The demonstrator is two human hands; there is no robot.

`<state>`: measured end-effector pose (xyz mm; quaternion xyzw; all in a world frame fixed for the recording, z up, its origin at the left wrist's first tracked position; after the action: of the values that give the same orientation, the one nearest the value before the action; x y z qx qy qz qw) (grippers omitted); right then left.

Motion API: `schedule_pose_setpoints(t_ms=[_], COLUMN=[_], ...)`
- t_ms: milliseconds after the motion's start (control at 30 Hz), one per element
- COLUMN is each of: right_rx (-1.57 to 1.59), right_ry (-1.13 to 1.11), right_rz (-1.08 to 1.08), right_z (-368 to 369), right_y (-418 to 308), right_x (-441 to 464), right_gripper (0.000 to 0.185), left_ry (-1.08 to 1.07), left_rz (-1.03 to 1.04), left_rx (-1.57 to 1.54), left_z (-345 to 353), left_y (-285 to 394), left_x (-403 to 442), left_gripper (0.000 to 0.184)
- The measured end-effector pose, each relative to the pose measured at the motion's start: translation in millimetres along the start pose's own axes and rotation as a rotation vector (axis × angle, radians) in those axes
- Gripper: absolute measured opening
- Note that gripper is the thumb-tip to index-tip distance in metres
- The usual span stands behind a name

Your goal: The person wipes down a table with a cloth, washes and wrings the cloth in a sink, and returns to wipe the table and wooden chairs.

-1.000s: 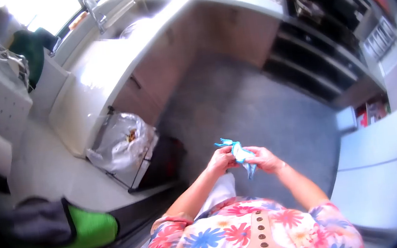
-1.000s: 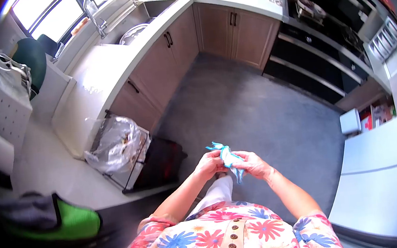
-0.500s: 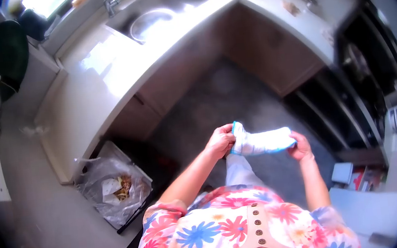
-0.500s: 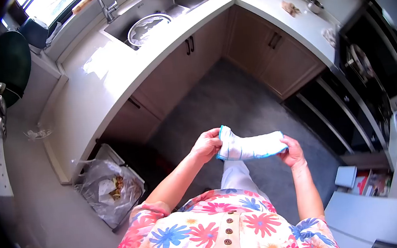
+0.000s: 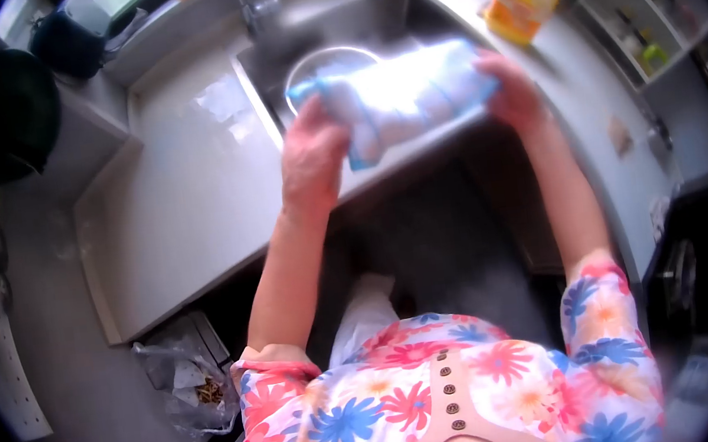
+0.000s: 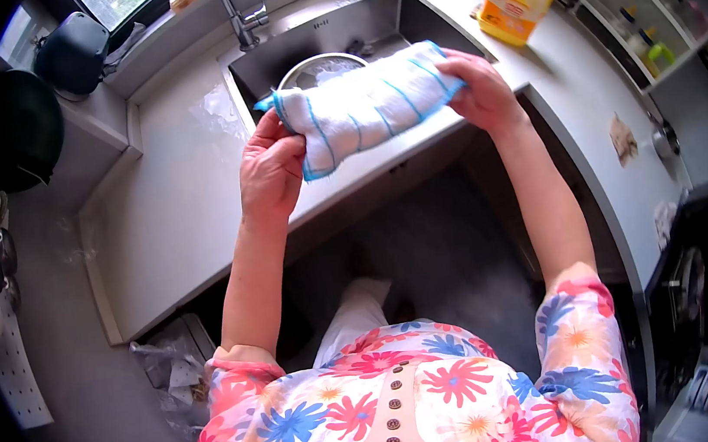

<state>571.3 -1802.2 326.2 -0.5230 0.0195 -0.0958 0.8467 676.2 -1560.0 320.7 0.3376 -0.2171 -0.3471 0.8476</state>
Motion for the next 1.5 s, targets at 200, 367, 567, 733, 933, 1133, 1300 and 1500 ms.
schedule_pose_setpoints(t_ms=[200, 367, 567, 733, 933, 1133, 1300, 1500], right_rx=[-0.726, -0.849, -1.444, -1.689, -1.005, -1.202, -1.345, -1.283], right_ry=[0.221, 0.224, 0.119, -0.424, 0.266, -0.176, -0.041, 0.269], right_rz=[0.307, 0.551, 0.438, 0.600, 0.217, -0.218, 0.149, 0.374], right_z=[-75, -151, -145, -136, -141, 16, -50, -165], right_y=[55, 156, 251, 303, 274, 213, 280, 268], right_x=[169, 232, 269, 263, 289, 259, 303, 318], right_gripper=[0.053, 0.051, 0.065, 0.029, 0.028, 0.022, 0.023, 0.039], left_ry=[-0.030, 0.040, 0.207, 0.383, 0.773, 0.350, 0.770, 1.082], left_rz=[-0.401, -0.465, -0.326, -0.509, -0.514, -0.301, -0.378, -0.156], left_rx=[0.577, 1.056, 1.575, 1.621, 0.086, -0.567, -0.351, 0.394], left_z=[-118, -203, -265, -281, -290, -309, -284, -290], left_y=[-87, -85, -101, -169, -202, -233, -216, -165], left_x=[84, 145, 217, 222, 221, 212, 214, 209], left_gripper=[0.047, 0.036, 0.045, 0.060, 0.026, 0.036, 0.036, 0.036])
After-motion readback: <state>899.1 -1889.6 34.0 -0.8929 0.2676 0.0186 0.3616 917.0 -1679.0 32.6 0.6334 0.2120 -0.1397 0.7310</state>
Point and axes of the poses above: each hand's wrist, its own x-axis towards the middle knuckle, its own z-axis out of the palm, y = z × x, the point moved 6 cm from there along x, towards the middle knuckle, and after that the axes turned 2 degrees about -y, right-handed, at the moved point
